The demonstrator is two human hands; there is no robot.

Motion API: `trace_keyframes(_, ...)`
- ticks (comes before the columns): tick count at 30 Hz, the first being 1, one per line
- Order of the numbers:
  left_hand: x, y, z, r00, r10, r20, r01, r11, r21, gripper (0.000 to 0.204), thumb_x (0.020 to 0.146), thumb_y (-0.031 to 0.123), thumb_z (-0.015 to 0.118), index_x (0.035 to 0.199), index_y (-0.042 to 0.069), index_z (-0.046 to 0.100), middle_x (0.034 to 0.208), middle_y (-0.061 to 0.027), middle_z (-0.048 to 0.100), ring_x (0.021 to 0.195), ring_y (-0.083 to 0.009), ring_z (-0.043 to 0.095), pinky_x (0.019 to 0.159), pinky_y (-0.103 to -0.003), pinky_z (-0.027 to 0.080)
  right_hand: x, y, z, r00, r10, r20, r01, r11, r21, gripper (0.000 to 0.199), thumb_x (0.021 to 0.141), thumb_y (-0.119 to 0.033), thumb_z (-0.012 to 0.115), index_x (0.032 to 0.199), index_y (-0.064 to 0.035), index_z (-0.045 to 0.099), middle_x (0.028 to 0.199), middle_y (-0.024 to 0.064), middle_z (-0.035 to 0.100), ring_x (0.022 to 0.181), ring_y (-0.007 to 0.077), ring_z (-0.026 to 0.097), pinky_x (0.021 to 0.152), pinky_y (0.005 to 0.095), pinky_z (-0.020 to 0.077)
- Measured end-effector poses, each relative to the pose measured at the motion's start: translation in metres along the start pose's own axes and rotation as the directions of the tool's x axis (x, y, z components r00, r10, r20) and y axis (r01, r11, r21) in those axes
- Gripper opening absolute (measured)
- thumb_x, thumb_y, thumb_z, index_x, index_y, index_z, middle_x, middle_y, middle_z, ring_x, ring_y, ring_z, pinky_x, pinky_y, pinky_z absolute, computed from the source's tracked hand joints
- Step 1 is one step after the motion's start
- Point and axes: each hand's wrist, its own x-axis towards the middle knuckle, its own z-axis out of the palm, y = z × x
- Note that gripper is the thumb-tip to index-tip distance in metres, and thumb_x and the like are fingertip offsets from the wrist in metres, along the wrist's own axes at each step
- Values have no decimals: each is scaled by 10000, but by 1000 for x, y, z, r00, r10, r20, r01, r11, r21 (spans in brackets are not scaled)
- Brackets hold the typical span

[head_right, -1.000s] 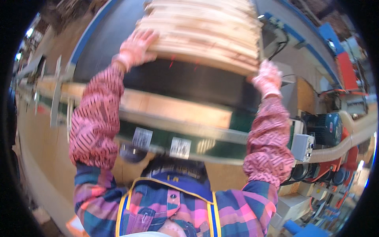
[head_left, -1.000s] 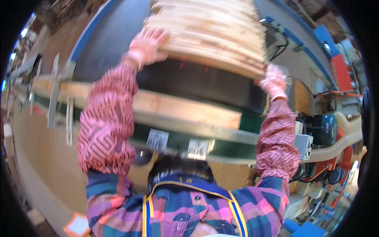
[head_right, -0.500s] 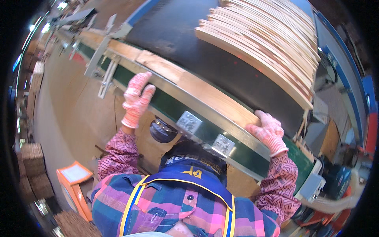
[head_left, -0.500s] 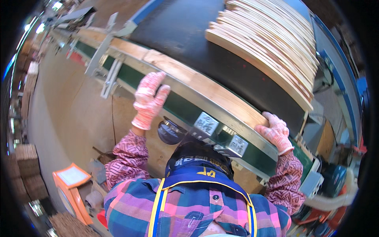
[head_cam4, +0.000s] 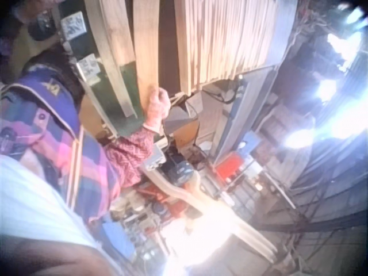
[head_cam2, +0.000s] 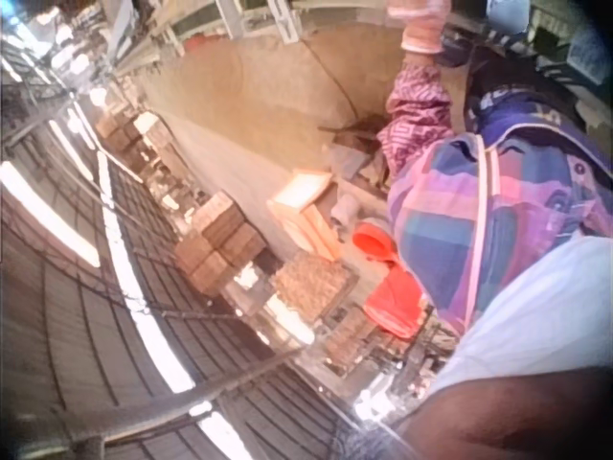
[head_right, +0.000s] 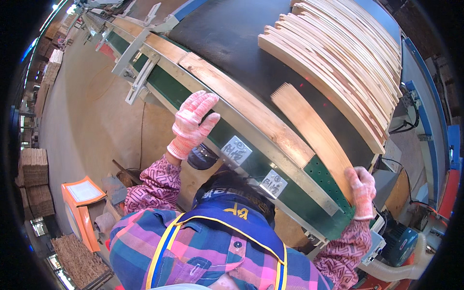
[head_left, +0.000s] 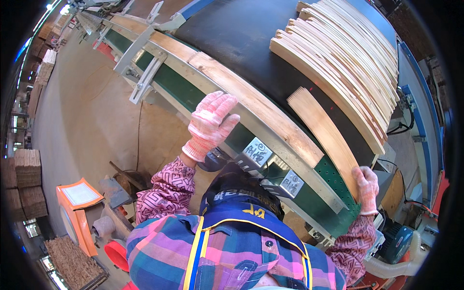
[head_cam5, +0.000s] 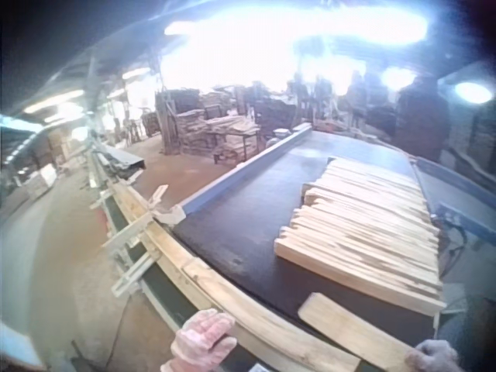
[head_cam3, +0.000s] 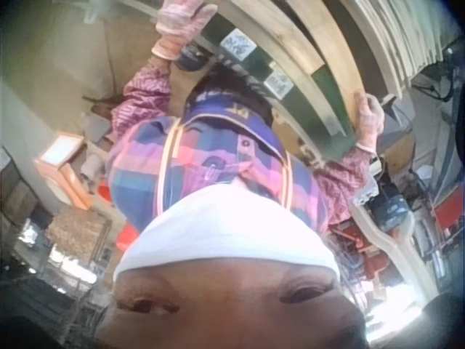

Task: The person feeds wooden planks into a conveyor belt machine, likely for sanding or planing. They handle the planks one by one, adjusting their position on the belt and stacking the processed pieces. The person also uses a wrench to adjust a component of the machinery.

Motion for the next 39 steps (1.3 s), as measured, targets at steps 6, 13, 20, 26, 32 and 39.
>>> trace_keyframes(6,28,21,30,994,112,-20,-113,990,-88,365,850,248,779,1165,75,721,1157,-140,722,1140,-377,658,1055,-471,500,11,76,-18,994,51,-96,-44,996,78,487,886,-517,681,952,-39,744,730,15,630,670,131,541,634,315,424)
trace_keyframes(13,50,47,31,980,198,22,-195,976,-92,391,836,255,783,1190,101,719,1161,-116,723,1159,-353,655,1022,-455,527,69,-18,16,996,-72,57,77,991,-108,550,908,-551,652,1123,-50,720,1004,174,735,970,304,684,876,404,498)
trace_keyframes(20,55,49,23,974,226,0,-225,973,-58,397,832,272,787,1194,128,709,1160,-97,724,1140,-347,664,1007,-451,541,88,-75,66,813,-567,131,533,632,-562,975,692,-485,856,1517,-163,448,1463,173,519,1334,388,496,1111,496,407)
trace_keyframes(26,10,31,5,993,101,54,-99,995,-30,374,826,246,792,1170,118,719,1132,-101,723,1134,-342,657,1006,-455,537,111,-72,57,815,-548,189,565,679,-469,892,683,-328,875,1467,-113,507,1306,161,615,1209,354,587,1034,439,476)
trace_keyframes(32,-10,29,-19,998,27,53,-26,1000,-5,330,853,213,774,1159,101,723,1126,-109,723,1116,-354,659,993,-454,534,143,-82,43,594,-771,-227,551,596,-584,437,822,-213,800,1226,-118,661,1147,127,693,1074,340,652,912,469,522)
trace_keyframes(39,-8,40,-13,997,62,40,-60,997,-46,340,854,206,764,1161,65,723,1136,-132,722,1115,-372,656,1016,-464,519,114,-104,72,493,-824,-280,440,514,-736,860,782,-268,838,1540,-200,439,1447,118,552,1342,320,497,1121,470,367)
